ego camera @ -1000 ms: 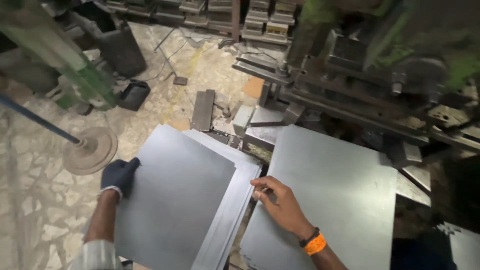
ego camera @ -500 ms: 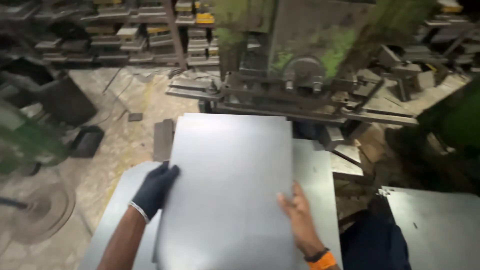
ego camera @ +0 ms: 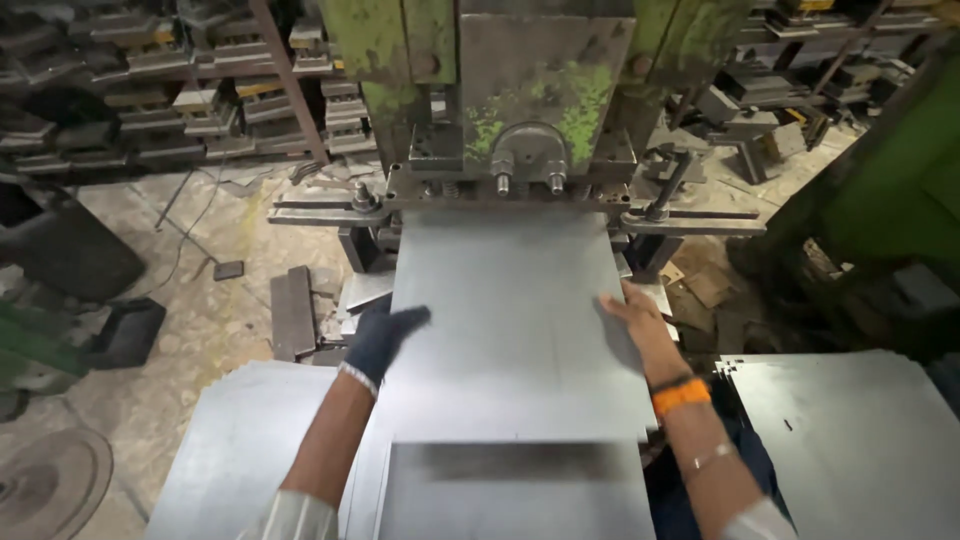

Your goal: Operating an industrial press machine to stamp rectangular metal sheets.

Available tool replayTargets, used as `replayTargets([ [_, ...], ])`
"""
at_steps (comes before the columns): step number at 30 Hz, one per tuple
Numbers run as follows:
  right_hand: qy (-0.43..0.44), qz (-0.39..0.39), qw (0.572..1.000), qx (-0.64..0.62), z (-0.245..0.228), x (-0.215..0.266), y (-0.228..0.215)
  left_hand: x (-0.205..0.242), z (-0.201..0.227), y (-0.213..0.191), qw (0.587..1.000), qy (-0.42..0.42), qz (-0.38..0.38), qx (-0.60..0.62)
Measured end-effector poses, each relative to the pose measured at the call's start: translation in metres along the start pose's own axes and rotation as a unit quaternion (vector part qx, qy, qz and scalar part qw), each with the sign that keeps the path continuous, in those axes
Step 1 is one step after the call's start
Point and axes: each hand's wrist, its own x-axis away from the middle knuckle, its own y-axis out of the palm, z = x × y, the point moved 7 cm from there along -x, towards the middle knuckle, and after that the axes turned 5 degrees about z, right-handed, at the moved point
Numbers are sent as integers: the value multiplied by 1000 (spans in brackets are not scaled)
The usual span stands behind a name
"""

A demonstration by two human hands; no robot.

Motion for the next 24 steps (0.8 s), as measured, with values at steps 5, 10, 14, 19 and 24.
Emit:
replayTargets([
  [5,39,21,998,-51,44,-88,-12,-20,43,20,991,-10,32,-127],
  [10,82,22,995,-50,5,-65,8,-1,60,29,971,-39,67,-225],
  [14,82,19,994,-65,20,-78,-2,-20,47,23,981,-34,77,-176],
  [19,81,15,995,-63,29,-80,-11,-11,51,24,994,-22,85,-66],
  [24,79,38,996,-20,34,-87,-14,-19,48,27,995,-27,79,-54],
])
